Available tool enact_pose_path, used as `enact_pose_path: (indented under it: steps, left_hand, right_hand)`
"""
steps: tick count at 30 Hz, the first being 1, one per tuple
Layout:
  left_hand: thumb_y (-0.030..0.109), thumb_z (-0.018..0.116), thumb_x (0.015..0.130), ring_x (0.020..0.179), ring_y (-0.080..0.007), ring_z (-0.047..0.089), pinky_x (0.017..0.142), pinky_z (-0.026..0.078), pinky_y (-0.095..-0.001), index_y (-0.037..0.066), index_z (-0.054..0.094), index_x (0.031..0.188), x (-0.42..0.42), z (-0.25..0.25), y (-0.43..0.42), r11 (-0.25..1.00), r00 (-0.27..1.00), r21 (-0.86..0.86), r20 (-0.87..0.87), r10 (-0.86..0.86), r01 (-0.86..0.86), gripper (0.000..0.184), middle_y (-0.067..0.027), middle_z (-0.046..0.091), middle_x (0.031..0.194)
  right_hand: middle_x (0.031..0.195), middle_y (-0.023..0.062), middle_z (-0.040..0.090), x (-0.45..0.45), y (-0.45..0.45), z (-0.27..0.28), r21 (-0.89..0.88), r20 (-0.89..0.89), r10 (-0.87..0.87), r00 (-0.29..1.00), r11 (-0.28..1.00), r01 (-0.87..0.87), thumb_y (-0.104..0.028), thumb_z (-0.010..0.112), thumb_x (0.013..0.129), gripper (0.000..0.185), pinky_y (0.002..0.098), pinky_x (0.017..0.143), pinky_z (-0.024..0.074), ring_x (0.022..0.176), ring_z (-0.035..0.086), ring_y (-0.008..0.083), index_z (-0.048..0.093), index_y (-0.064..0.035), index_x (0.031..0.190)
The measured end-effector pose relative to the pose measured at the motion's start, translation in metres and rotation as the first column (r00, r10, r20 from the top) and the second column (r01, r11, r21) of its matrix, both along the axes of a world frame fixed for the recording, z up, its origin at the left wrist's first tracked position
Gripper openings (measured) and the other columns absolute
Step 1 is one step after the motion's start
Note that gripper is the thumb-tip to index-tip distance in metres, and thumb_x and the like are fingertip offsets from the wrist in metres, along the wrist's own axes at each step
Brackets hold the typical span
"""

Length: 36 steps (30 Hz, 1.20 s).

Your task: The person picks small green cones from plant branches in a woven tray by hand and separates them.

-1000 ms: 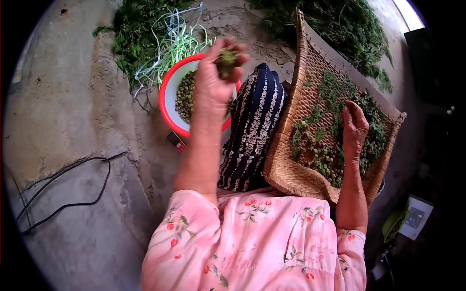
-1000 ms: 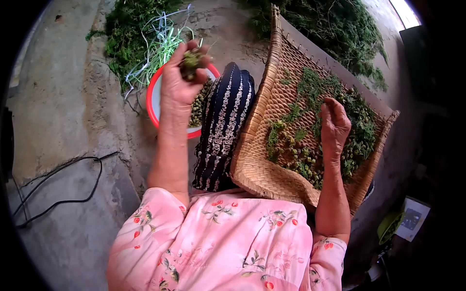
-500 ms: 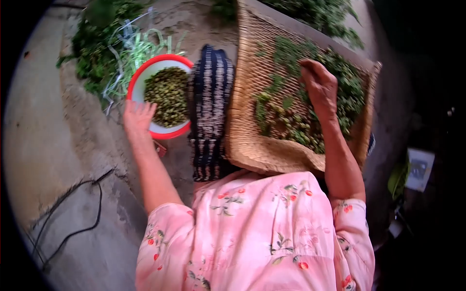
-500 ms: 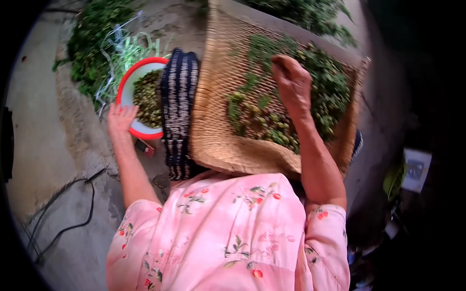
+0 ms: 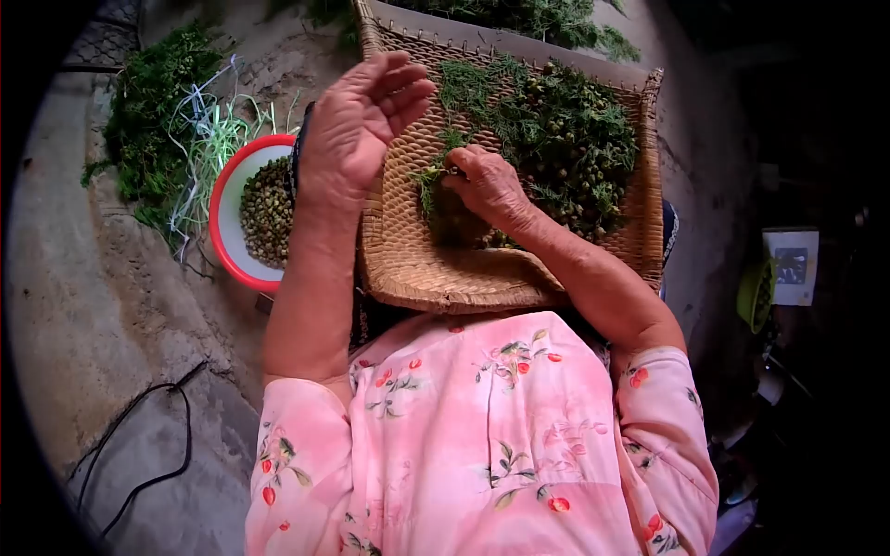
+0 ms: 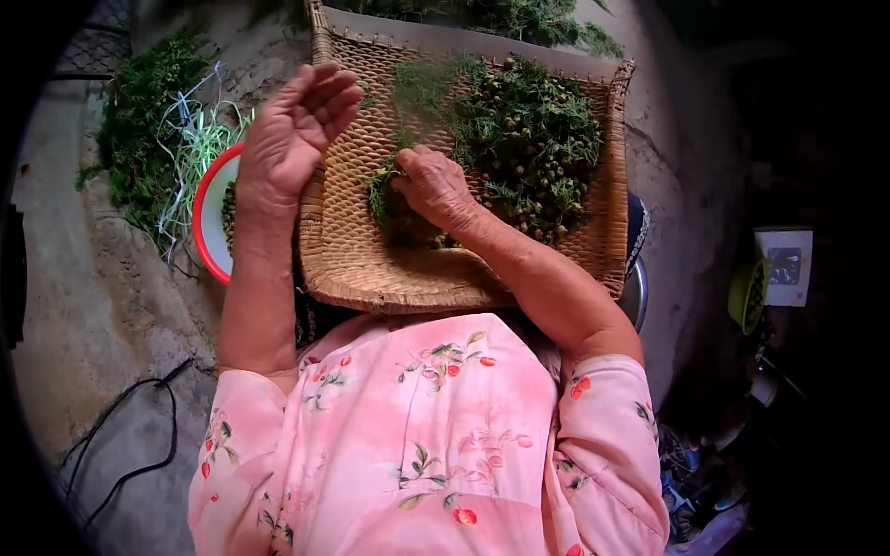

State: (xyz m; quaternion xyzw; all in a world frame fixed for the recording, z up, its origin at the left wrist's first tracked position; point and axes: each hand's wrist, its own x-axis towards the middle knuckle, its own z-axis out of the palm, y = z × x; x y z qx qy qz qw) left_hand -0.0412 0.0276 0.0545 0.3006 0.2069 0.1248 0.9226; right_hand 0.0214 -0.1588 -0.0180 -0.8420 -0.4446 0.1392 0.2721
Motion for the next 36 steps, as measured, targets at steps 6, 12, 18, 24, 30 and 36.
enact_pose_path:
  steps: [6, 12, 18, 24, 30, 36]
  left_hand:
    - [0.018, 0.052, 0.091, 0.092, -0.0229, 0.062, 0.082, 0.052, -0.0334, -0.004, 0.053, 0.108, 0.008, -0.015, -0.013, 0.996, 0.993, 0.062, -0.103, -0.059, 0.066, 0.028, -0.0157, 0.061, 0.102]
    - [0.016, 0.050, 0.092, 0.089, -0.0193, 0.062, 0.076, 0.053, -0.0300, -0.003, 0.052, 0.111, 0.005, -0.017, -0.014, 0.982, 0.990, 0.152, -0.099, -0.096, 0.111, 0.027, -0.0134, 0.061, 0.101]
    - [0.011, 0.049, 0.092, 0.075, -0.0117, 0.062, 0.060, 0.052, -0.0208, 0.001, 0.057, 0.107, 0.003, -0.017, -0.022, 0.864, 0.966, 0.442, -0.199, -0.168, 0.241, 0.020, -0.0071, 0.061, 0.096]
    - [0.021, 0.052, 0.091, 0.072, -0.0126, 0.062, 0.056, 0.052, -0.0208, 0.002, 0.057, 0.107, 0.001, -0.012, -0.027, 0.816, 0.947, 0.485, -0.226, -0.229, 0.314, 0.025, -0.0078, 0.061, 0.093]
    - [0.028, 0.051, 0.093, 0.062, -0.0103, 0.059, 0.049, 0.048, -0.0186, 0.000, 0.060, 0.097, 0.001, -0.020, -0.019, 0.908, 0.969, 0.354, -0.177, -0.173, 0.227, 0.029, -0.0069, 0.061, 0.082]
    - [0.024, 0.052, 0.092, 0.061, -0.0084, 0.056, 0.049, 0.044, -0.0178, 0.001, 0.060, 0.098, 0.002, -0.020, -0.016, 0.937, 0.983, 0.308, -0.125, -0.133, 0.166, 0.025, -0.0055, 0.060, 0.081]
  right_hand:
    - [0.084, 0.0149, 0.058, -0.002, 0.003, -0.003, 0.006, 0.050, -0.007, 0.999, 1.000, 0.007, -0.011, 0.068, 0.072, 0.020, 0.0376, 0.070, 0.0476, 0.080, 0.059, 0.0307, 0.057, -0.0041, 0.088]
    - [0.077, 0.0065, 0.063, 0.024, -0.001, 0.020, 0.177, -0.465, -0.206, 0.861, 0.932, 0.318, -0.012, 0.064, 0.080, 0.018, 0.0297, 0.059, 0.0485, 0.068, 0.060, 0.0141, 0.063, -0.0023, 0.095]
    - [0.078, 0.0045, 0.063, 0.027, 0.000, 0.033, 0.341, -0.857, 0.011, 0.516, 0.762, 0.550, -0.014, 0.061, 0.086, 0.019, 0.0245, 0.056, 0.0502, 0.068, 0.060, 0.0103, 0.061, 0.0006, 0.097]
    - [0.077, 0.0040, 0.063, 0.017, 0.011, 0.045, 0.407, -0.855, 0.076, 0.512, 0.711, 0.574, -0.013, 0.062, 0.085, 0.015, 0.0234, 0.054, 0.0495, 0.063, 0.058, 0.0090, 0.062, -0.0009, 0.093]
    - [0.079, 0.0047, 0.064, 0.008, 0.023, 0.055, 0.457, -0.762, -0.035, 0.647, 0.678, 0.575, -0.010, 0.061, 0.084, 0.009, 0.0249, 0.053, 0.0456, 0.062, 0.057, 0.0104, 0.063, -0.0036, 0.091]
    - [0.087, 0.0115, 0.054, -0.002, 0.016, 0.006, 0.150, -0.054, 0.067, 0.996, 0.987, -0.058, -0.001, 0.059, 0.075, 0.022, 0.0387, 0.072, 0.0471, 0.087, 0.056, 0.0309, 0.061, -0.0083, 0.095]
